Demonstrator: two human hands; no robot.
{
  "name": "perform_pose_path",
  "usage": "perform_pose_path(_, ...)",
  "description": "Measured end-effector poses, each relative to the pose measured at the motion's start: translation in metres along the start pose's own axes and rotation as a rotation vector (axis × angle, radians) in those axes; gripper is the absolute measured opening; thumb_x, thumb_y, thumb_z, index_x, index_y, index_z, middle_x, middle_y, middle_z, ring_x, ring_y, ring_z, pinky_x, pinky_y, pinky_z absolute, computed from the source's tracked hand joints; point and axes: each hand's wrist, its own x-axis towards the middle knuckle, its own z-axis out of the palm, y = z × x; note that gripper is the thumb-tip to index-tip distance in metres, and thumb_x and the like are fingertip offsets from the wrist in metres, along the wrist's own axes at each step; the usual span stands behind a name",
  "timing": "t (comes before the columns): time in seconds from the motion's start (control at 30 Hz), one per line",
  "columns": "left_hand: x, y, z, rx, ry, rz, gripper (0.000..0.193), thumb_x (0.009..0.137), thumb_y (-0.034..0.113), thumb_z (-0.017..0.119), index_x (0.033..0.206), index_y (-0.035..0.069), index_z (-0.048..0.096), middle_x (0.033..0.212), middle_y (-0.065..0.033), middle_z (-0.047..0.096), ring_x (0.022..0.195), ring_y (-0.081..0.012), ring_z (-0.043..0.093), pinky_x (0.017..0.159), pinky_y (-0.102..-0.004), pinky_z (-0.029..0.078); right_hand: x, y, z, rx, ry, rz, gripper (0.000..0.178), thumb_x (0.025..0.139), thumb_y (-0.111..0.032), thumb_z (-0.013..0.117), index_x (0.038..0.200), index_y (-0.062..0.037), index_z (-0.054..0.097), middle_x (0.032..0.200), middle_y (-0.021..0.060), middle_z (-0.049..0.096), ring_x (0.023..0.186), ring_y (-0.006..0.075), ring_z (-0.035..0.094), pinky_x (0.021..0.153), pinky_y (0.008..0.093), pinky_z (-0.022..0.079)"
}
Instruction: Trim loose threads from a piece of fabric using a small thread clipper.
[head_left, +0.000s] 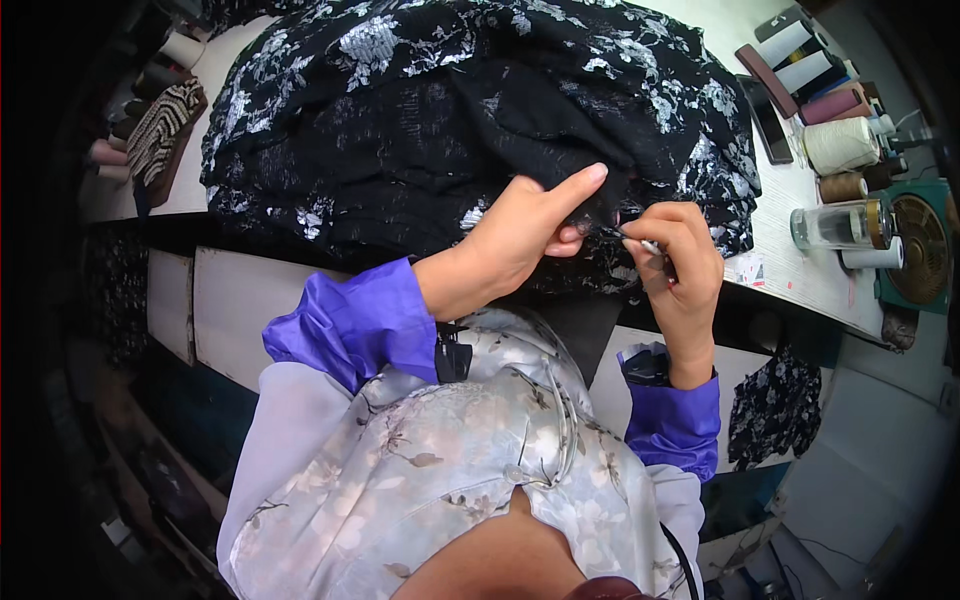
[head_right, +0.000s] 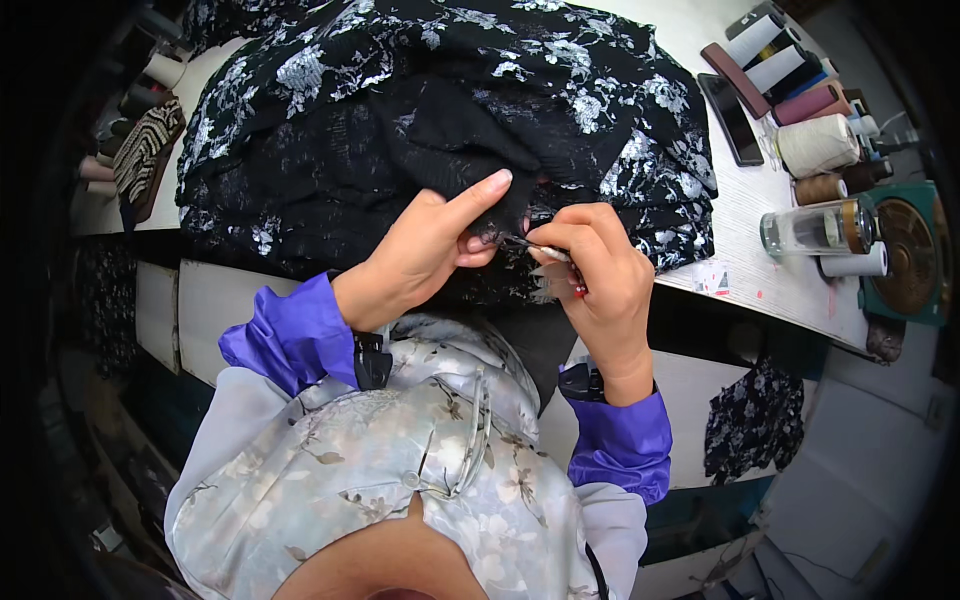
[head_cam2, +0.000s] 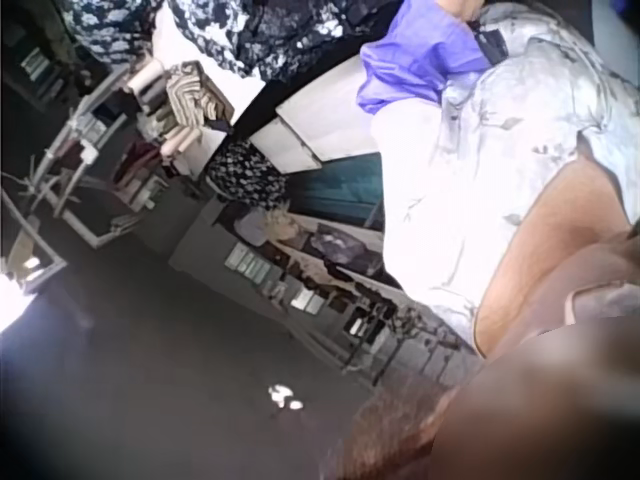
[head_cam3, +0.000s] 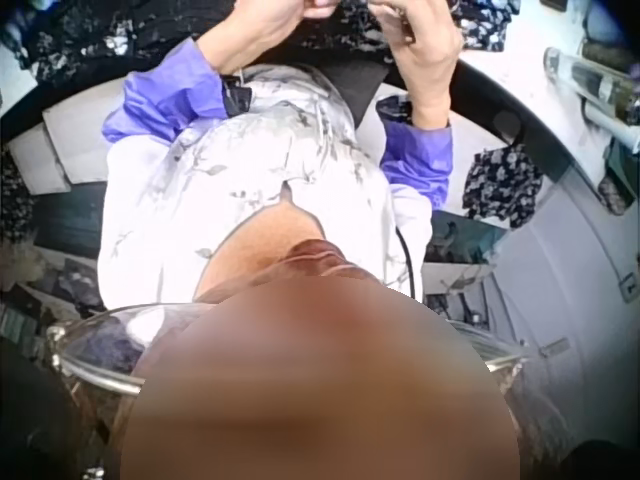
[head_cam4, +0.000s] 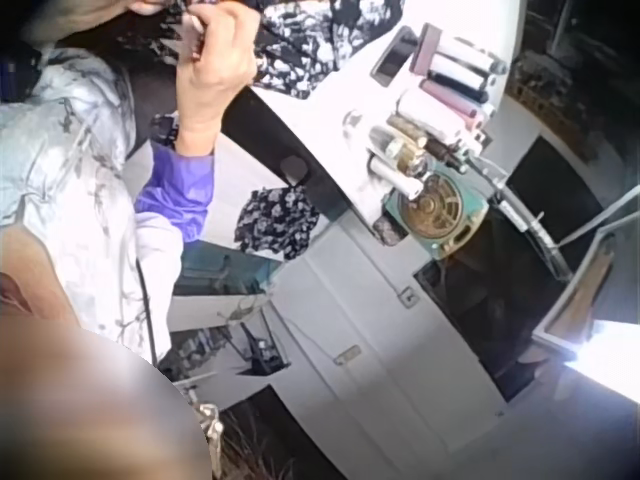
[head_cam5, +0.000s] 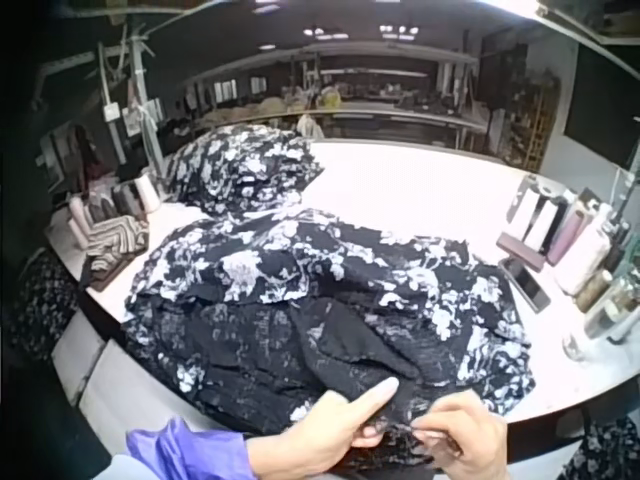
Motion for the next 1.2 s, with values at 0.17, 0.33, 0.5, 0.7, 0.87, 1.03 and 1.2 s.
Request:
perform_pose_path(0.17,-0.004,-0.005,0.0,0.138,0.104,0.135,0.024,0.091,0.032,0.066,0.084,0.01,0.065,0.071,0.0069,0.056,0.059,-0.0015,0.046,0.051,-0.0175,0.038,0.011,-0.001,-0.004,0.022,0.009,0.055,0.021,0.089,-0.004,0.061,0.109,-0.0082,0.065,0.088,0.0079,0.061,0.065,0.0189,0.061,0.057,0.0281,0.047)
perform_pose_path(0.33,-0.002,-0.004,0.006,0.218,0.231,0.204,0.022,0.089,0.032,0.069,0.089,0.01,0.065,0.074,0.0083,0.056,0.061,-0.0002,0.047,0.051,-0.0166,0.037,0.012,-0.003,-0.008,0.134,-0.028,0.344,0.034,0.088,0.002,0.06,0.12,-0.0079,0.061,0.088,0.0115,0.066,0.073,0.0151,0.064,0.063,0.0268,0.05)
perform_pose_path(0.5,0.001,-0.008,0.001,0.231,0.204,0.219,0.02,0.087,0.029,0.071,0.088,0.01,0.064,0.073,0.0086,0.054,0.061,-0.0009,0.046,0.048,-0.0183,0.033,0.014,0.0,-0.01,0.136,-0.055,0.278,0.032,0.087,0.005,0.058,0.117,-0.0051,0.062,0.103,0.0105,0.069,0.081,0.0176,0.067,0.072,0.0263,0.051)
perform_pose_path(0.7,0.0,-0.006,0.001,0.235,0.178,0.229,0.019,0.085,0.026,0.072,0.088,0.01,0.064,0.074,0.0082,0.055,0.062,-0.002,0.048,0.049,-0.0199,0.035,0.007,0.001,-0.013,0.17,-0.118,0.412,0.025,0.092,0.001,0.054,0.115,-0.0033,0.061,0.081,0.0073,0.062,0.067,0.015,0.058,0.063,0.0254,0.045)
perform_pose_path(0.87,-0.002,-0.001,-0.006,0.23,0.146,0.122,0.023,0.086,0.018,0.071,0.105,0.007,0.066,0.095,0.0004,0.068,0.079,-0.0073,0.065,0.061,-0.0202,0.052,0.005,0.014,-0.005,0.153,-0.008,0.247,0.015,0.092,-0.003,0.057,0.107,-0.0015,0.058,0.085,0.0075,0.057,0.068,0.0129,0.052,0.06,0.0258,0.041)
perform_pose_path(1.03,-0.003,0.002,-0.008,0.166,0.098,0.1,0.022,0.085,0.017,0.071,0.104,0.007,0.066,0.091,0.001,0.068,0.077,-0.007,0.065,0.06,-0.0202,0.052,0.005,0.015,-0.004,0.119,0.035,0.188,0.009,0.09,-0.004,0.061,0.099,-0.0007,0.059,0.082,0.0064,0.054,0.066,0.013,0.05,0.06,0.0254,0.041)
perform_pose_path(1.2,-0.002,0.005,-0.01,0.159,0.025,0.055,0.023,0.086,0.013,0.069,0.108,0.007,0.066,0.094,0.0006,0.068,0.077,-0.0061,0.064,0.059,-0.0202,0.051,0.006,0.007,-0.009,0.147,0.011,0.33,0.01,0.092,-0.006,0.06,0.101,-0.0005,0.063,0.077,0.0049,0.057,0.063,0.0108,0.052,0.057,0.0239,0.041)
